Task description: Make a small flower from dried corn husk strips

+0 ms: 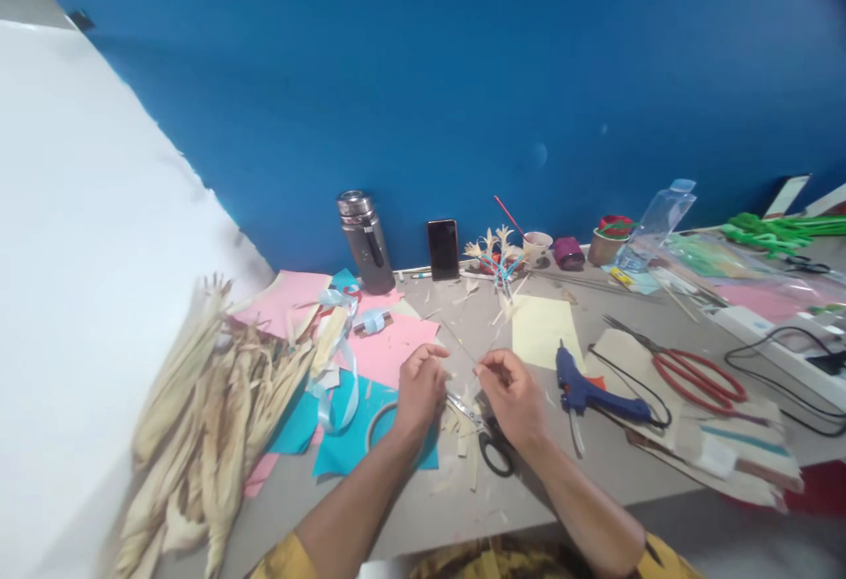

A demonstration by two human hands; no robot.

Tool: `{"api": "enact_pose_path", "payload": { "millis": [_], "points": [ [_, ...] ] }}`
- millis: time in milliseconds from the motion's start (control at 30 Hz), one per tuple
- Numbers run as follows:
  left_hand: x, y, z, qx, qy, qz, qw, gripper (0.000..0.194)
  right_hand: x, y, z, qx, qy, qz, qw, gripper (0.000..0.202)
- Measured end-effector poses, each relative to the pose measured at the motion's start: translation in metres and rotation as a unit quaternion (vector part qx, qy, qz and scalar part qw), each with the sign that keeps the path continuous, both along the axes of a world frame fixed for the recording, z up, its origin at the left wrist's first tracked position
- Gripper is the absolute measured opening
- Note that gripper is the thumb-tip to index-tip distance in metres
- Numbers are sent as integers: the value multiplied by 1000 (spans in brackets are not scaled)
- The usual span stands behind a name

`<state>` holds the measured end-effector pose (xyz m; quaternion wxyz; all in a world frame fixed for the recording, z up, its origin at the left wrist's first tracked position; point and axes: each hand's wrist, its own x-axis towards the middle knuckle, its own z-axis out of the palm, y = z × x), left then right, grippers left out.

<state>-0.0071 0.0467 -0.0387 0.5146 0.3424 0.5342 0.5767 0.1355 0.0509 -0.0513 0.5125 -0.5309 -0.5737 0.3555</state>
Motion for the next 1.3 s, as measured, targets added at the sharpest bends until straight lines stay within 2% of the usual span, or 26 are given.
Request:
{"api": "enact_pose_path", "payload": {
  "millis": [167, 333, 533, 700, 800, 900, 1067, 1200, 1300],
  "points": [
    [3, -2, -1, 35, 92, -55, 994, 16, 1, -1, 2, 5, -6, -9, 1000, 17],
    [4, -4, 5, 71, 158, -38, 984, 13, 1, -1, 1, 20, -25, -8, 999, 15],
    [5, -6, 6, 72, 160, -69, 982, 7, 1, 0, 1, 16, -27, -10, 999, 15],
    [4, -7, 1, 62, 151, -88, 983, 16, 1, -1, 5, 9, -20, -2, 1000, 15],
    [2, -7, 0, 74, 151, -75, 983, 20, 0, -1, 7, 9, -18, -5, 1000, 16],
    [1, -9, 1, 42, 155, -53, 986, 22, -1, -2, 6, 8, -13, -10, 1000, 15],
    [2, -10, 4, 44, 175, -70, 981, 23, 0, -2, 5, 23, -13, -14, 1000, 13],
    [3, -8, 4, 52, 164, -37, 984, 26, -1, -2, 8, 23, -7, -7, 1000, 13],
    [2, -8, 7, 33, 142, -45, 988, 24, -2, -2, 9, 18, 1, -8, 1000, 13]
  ]
}}
